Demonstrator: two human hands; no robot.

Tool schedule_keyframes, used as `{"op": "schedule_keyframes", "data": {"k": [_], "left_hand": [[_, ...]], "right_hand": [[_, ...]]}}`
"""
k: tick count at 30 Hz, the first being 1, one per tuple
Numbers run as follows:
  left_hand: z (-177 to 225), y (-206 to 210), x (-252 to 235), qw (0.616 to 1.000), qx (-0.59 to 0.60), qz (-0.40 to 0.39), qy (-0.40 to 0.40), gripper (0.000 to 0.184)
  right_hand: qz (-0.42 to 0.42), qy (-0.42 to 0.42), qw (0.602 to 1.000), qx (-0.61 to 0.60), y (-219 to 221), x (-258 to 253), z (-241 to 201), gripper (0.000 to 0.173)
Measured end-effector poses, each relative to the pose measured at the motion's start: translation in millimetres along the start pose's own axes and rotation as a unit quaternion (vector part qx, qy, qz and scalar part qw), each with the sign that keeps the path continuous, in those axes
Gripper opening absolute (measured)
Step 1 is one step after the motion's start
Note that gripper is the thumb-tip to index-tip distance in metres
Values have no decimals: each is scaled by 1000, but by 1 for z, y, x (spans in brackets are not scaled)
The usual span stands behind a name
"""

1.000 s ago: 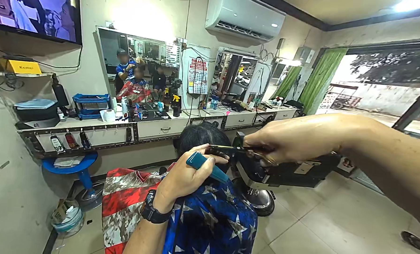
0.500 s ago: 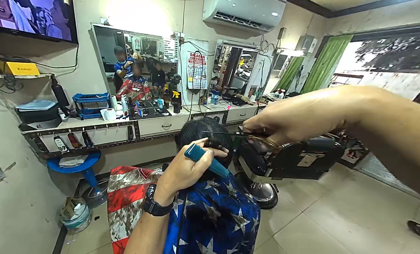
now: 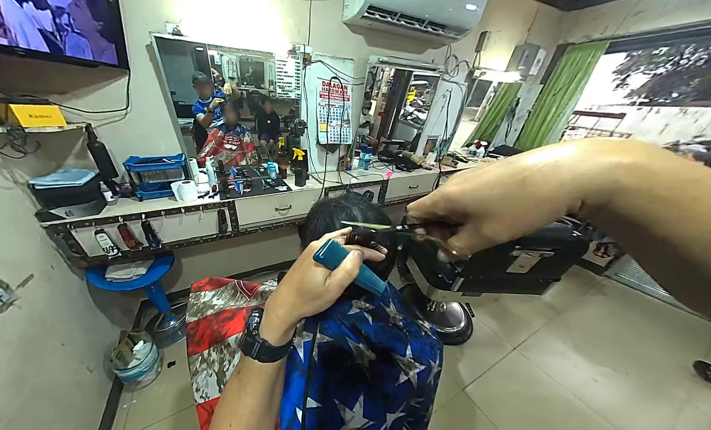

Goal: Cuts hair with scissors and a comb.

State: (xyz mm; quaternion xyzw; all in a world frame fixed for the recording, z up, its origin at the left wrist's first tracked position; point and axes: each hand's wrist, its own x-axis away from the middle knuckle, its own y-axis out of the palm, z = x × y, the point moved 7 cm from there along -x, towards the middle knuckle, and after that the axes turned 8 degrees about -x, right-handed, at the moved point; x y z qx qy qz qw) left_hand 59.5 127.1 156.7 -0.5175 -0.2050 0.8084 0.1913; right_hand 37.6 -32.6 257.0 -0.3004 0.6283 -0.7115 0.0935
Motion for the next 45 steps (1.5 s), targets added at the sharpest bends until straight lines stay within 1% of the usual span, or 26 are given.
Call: {"op": "schedule_keyframes", "data": {"k": [2, 5, 7, 9, 12, 14, 15, 16, 17, 18, 19, 20, 21, 22, 23, 24, 26, 29, 31, 32, 34, 35, 37, 39, 42, 45], "left_hand": [[7, 1, 0, 1000, -3, -7, 5, 41], [48, -14, 13, 995, 71, -5, 69, 49], [74, -44, 31, 982, 147, 57, 106, 53], [86, -81, 51, 960, 193, 152, 136, 49], [94, -110, 68, 942, 200, 230, 141, 43], [100, -102, 61, 958, 179, 204, 95, 41], [101, -90, 55, 969, 172, 165, 61, 42], [102, -74, 47, 978, 164, 125, 28, 43], [101, -54, 38, 984, 157, 84, 2, 45], [100, -30, 29, 985, 168, 33, -12, 45], [100, -2, 21, 982, 186, -21, -14, 44], [102, 25, 13, 977, 201, -72, -5, 42], [103, 48, 7, 970, 216, -112, 10, 37], [105, 65, 2, 966, 217, -142, 24, 32], [106, 75, 0, 964, 206, -160, 42, 29], [109, 78, -1, 963, 200, -171, 60, 26], [115, 73, 1, 956, 217, -176, 88, 25], [117, 45, 12, 958, 222, -154, 99, 30], [98, 16, 22, 974, 196, -112, 22, 59], [79, -3, 29, 980, 187, -67, -23, 68], [28, -42, 45, 977, 173, 63, -112, 64], [1, -60, 53, 964, 177, 125, -154, 57], [-46, -84, 69, 933, 183, 210, -225, 49], [-81, -91, 82, 908, 206, 239, -277, 47], [-117, -82, 88, 889, 251, 210, -321, 49], [-138, -63, 82, 874, 292, 158, -355, 53]], "right_hand": [[34, -20, 999, 9, 0, -2, -1, 9], [186, -109, 976, -35, -11, 13, 8, 12], [250, -118, 951, -139, -6, 35, 27, 14], [281, -81, 914, -281, 19, 55, 58, 19], [339, 33, 812, -474, 100, 67, 126, 41], [386, 68, 711, -584, 171, 68, 171, 60], [409, 46, 650, -638, 203, 69, 183, 63], [425, -4, 587, -689, 228, 68, 186, 56], [415, -74, 527, -738, 247, 65, 180, 42], [379, -126, 487, -777, 261, 60, 166, 29], [330, -163, 470, -802, 269, 55, 146, 32], [284, -186, 483, -807, 272, 48, 124, 45], [242, -205, 515, -797, 270, 44, 99, 55], [201, -223, 546, -782, 266, 41, 74, 62], [159, -232, 561, -778, 260, 41, 52, 66], [122, -243, 566, -778, 254, 43, 33, 65], [98, -270, 588, -756, 236, 52, 11, 51], [154, -287, 669, -668, 196, 63, 3, 30], [251, -247, 744, -568, 155, 67, 11, 17], [316, -207, 779, -499, 130, 67, 16, 16], [428, -103, 833, -336, 77, 54, 22, 28], [453, -54, 851, -258, 51, 41, 20, 33], [454, -5, 879, -144, 7, 2, 10, 25], [421, 40, 903, -76, -19, -41, 6, 19], [333, 89, 938, -33, -27, -80, 11, 20], [281, 53, 958, -19, -16, -66, -7, 18]]}}
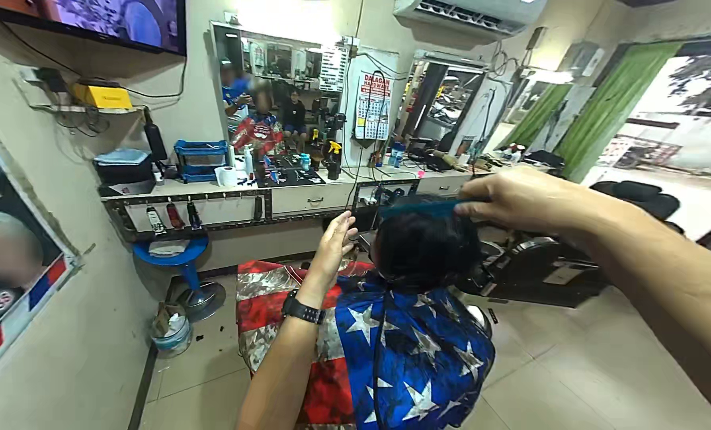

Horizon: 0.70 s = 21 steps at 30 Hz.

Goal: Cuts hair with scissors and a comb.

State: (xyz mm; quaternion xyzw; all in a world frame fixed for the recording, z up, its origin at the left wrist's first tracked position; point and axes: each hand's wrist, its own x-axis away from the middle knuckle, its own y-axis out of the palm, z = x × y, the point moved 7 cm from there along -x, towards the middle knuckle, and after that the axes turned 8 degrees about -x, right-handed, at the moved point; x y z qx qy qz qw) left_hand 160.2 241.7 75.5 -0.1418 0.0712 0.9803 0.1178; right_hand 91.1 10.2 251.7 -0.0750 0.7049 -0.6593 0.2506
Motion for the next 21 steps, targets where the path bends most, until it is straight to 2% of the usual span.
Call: {"op": "schedule_keyframes", "data": {"k": [2, 7, 10, 11, 14, 16, 18, 21], "left_hand": [[-2, 13, -8, 999, -5, -41, -9, 53], [14, 48, -9, 991, -68, -115, 10, 50], [18, 58, -9, 986, -113, -120, 33, 48], [19, 58, -7, 986, -121, -112, 30, 47], [23, 56, 2, 987, -132, -89, 0, 48], [23, 56, 8, 989, -124, -80, -17, 52], [22, 59, 13, 990, -120, -70, -16, 54], [19, 59, 23, 988, -146, -41, -18, 53]], "right_hand": [[-10, -45, 999, 3, 6, 29, -15, 16], [-19, -122, 991, 44, 50, 117, -62, 27], [-109, -163, 978, -69, 69, 155, -78, 35], [-99, -158, 976, -110, 65, 157, -73, 37], [61, -62, 992, -91, 31, 138, -22, 43], [140, -9, 988, -68, 22, 124, 12, 37], [175, -9, 983, -63, 34, 119, 36, 34], [173, -60, 981, -57, 77, 127, 49, 34]]}}
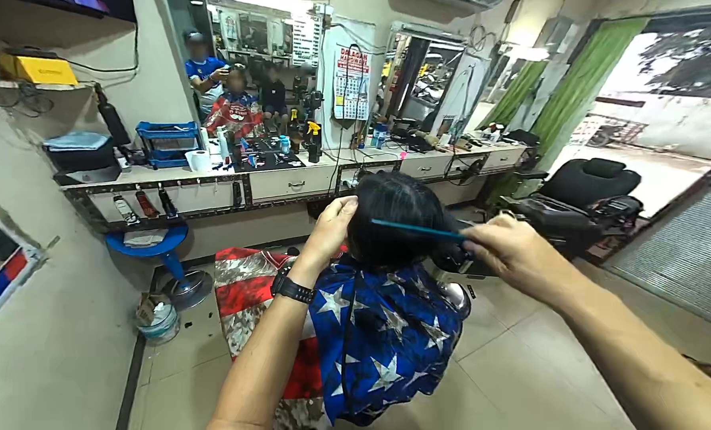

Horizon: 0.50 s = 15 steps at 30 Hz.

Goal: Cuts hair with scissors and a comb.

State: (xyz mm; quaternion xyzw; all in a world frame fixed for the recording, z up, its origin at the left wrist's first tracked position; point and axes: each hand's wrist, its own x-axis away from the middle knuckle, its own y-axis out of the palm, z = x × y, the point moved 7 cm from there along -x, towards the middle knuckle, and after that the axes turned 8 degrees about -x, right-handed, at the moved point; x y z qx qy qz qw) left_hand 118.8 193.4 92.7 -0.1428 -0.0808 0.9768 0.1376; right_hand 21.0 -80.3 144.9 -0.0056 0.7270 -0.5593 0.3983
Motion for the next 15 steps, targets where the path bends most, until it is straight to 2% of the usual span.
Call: {"op": "schedule_keyframes", "data": {"k": [4, 6, 8, 10, 12, 15], "left_hand": [[0, 8, 12, 999, -50, 19, -10, 53], [-2, 11, 17, 997, -61, 31, -19, 55], [-4, 15, 19, 996, -70, 49, -28, 55], [-4, 17, 15, 995, -66, 66, -29, 53], [-10, 18, 11, 995, -43, 84, -30, 54], [-9, 23, 16, 993, -24, 108, -38, 54]], "right_hand": [[-10, -59, 998, 15, 38, 45, -16, 30], [-34, -123, 992, 17, 50, 65, -31, 21], [-58, -180, 982, 9, 56, 80, -40, 19], [-44, -157, 985, -55, 41, 72, -32, 31], [9, -97, 991, -97, 16, 47, -5, 41], [101, -59, 989, -93, 5, 16, 35, 39]]}}
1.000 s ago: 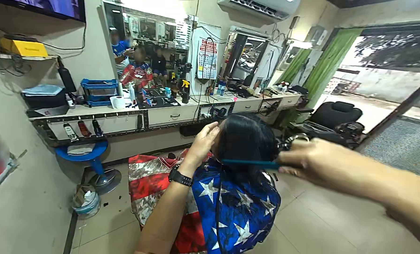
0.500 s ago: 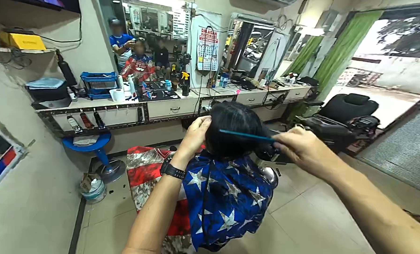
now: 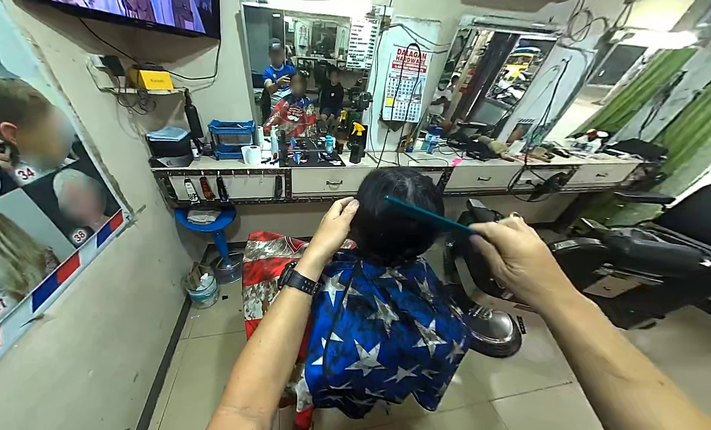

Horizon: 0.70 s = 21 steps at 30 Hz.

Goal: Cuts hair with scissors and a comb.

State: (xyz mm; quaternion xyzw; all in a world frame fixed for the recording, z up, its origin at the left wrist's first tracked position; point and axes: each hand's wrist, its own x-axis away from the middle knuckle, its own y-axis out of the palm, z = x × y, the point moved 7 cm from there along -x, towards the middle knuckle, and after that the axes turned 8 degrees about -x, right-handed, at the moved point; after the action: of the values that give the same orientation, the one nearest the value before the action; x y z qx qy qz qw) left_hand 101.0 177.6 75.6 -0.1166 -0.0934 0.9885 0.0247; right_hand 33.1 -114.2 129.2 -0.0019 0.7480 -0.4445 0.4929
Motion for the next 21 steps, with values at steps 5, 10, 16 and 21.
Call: {"op": "schedule_keyframes", "data": {"k": [5, 10, 16, 21], "left_hand": [[0, 7, 4, 1000, -2, 7, -15, 55], [-6, 8, -1, 1000, 1, -5, -10, 50], [-17, 5, -5, 999, 30, -38, -14, 44], [-37, -31, -6, 990, -25, -141, -13, 44]], "right_hand": [[-31, -25, 998, 45, 40, 25, 3, 28], [-125, -92, 988, 27, 77, 84, -31, 17], [38, 29, 998, 28, 14, 16, -22, 35], [25, 83, 991, 105, 36, 38, -20, 32]]}}
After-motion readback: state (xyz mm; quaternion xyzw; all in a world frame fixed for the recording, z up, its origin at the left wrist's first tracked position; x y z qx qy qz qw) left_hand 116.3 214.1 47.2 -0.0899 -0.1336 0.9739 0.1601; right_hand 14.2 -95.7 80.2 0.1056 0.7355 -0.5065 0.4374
